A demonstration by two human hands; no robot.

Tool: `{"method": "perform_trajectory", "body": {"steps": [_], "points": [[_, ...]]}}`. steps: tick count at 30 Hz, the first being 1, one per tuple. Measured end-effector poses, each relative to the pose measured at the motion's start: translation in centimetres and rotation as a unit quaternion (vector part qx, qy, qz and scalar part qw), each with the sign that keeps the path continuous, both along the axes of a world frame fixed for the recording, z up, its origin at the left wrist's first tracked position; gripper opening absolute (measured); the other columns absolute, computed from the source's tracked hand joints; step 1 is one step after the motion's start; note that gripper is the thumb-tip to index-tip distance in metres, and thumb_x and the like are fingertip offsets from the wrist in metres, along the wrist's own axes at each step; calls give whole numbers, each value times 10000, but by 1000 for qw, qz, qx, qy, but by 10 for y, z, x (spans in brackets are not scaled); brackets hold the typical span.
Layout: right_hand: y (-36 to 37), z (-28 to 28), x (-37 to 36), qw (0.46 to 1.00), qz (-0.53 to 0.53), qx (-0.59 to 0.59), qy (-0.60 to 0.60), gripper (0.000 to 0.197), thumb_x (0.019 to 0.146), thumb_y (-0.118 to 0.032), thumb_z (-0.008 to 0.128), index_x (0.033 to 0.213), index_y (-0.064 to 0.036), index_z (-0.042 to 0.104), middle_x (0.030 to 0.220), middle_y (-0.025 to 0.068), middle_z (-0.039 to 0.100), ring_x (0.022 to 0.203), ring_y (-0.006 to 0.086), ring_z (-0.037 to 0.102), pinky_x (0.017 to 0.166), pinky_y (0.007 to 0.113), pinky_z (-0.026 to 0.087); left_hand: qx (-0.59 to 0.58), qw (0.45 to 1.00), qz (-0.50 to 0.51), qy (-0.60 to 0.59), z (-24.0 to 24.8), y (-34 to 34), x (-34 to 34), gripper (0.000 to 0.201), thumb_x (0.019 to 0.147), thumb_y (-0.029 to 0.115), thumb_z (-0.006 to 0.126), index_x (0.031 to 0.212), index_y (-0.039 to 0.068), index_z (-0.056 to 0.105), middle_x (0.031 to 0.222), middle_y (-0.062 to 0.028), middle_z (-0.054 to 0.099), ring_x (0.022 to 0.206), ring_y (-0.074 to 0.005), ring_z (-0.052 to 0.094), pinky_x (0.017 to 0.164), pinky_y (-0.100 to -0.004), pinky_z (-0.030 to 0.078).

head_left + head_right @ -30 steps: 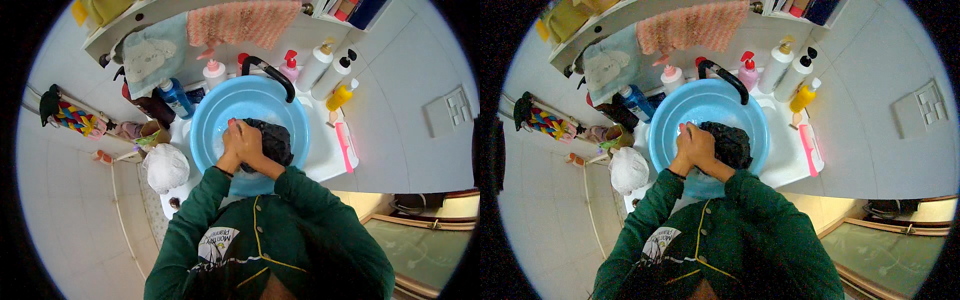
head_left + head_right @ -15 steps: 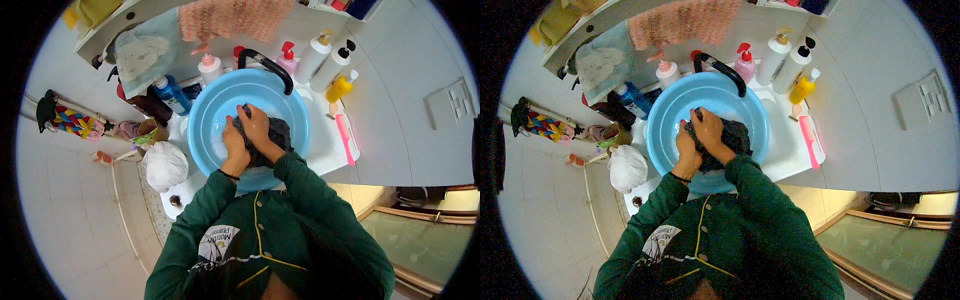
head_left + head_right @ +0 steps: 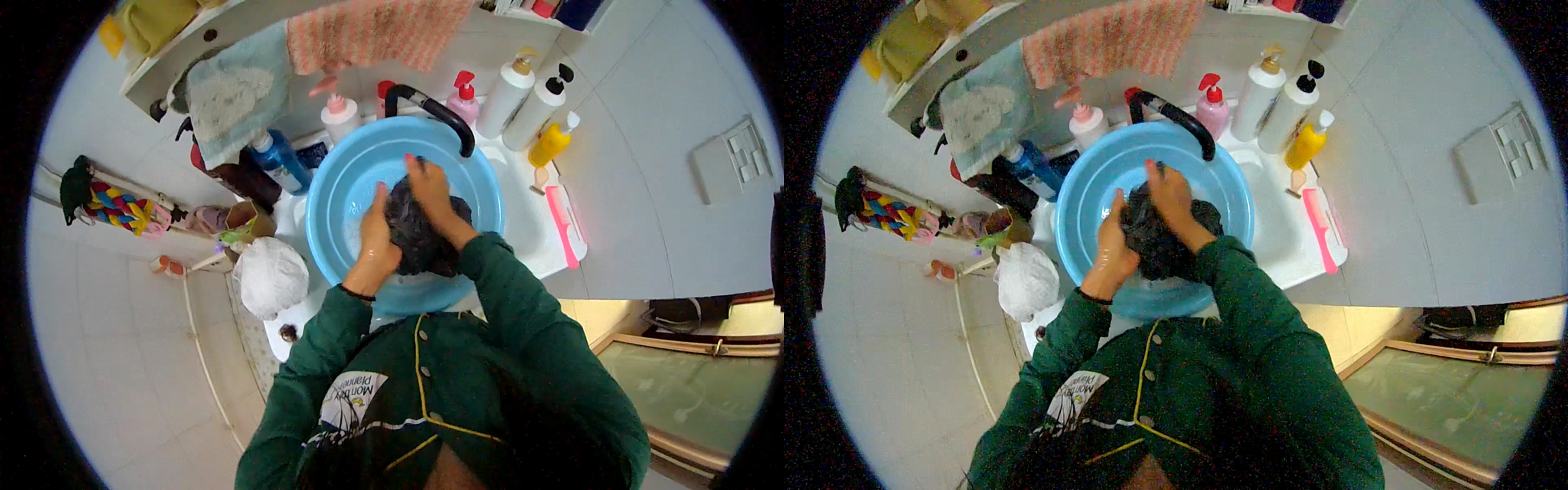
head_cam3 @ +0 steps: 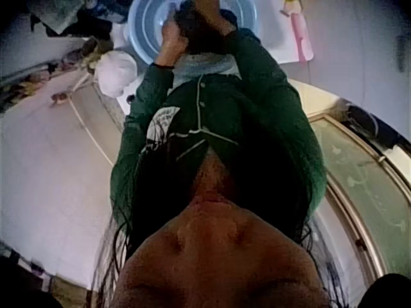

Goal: Washing a white and black garment by hand in a basin.

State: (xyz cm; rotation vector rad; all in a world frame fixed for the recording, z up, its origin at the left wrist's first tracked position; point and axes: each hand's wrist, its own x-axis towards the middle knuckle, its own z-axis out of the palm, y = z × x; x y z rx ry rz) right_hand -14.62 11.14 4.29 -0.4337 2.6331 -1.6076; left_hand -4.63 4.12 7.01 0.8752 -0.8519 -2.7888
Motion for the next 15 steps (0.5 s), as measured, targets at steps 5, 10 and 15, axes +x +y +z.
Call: {"method": "perform_trajectory", "body": {"steps": [5, 10, 15], "points": [[34, 37, 28, 810, 147, -302, -480, 420, 826, -384, 545, 1056, -33, 548, 997, 101, 600, 860, 239, 596, 798, 376, 457, 23, 987, 33, 156, 3, -73, -4, 463, 855, 424, 506, 1118, 44, 477, 1043, -100, 541, 943, -225, 538, 836, -372, 438], [34, 33, 41, 777, 283, -266, -495, 420, 771, -204, 655, 1111, -13, 499, 1050, 105, 577, 900, 222, 588, 825, 359, 465, -222, 974, 6, 34, 4, -54, -13, 497, 854, 432, 507, 1175, 62, 421, 1141, -79, 468, 1056, -185, 455, 876, -327, 393], [37, 25, 38, 759, 147, -397, -495, 417, 761, -147, 659, 1106, -10, 471, 1035, 104, 575, 915, 225, 578, 829, 379, 465, -248, 966, 54, 52, -34, -36, 1, 494, 868, 392, 495, 1216, 48, 427, 1144, -66, 500, 982, -137, 499, 794, -270, 421]]}}
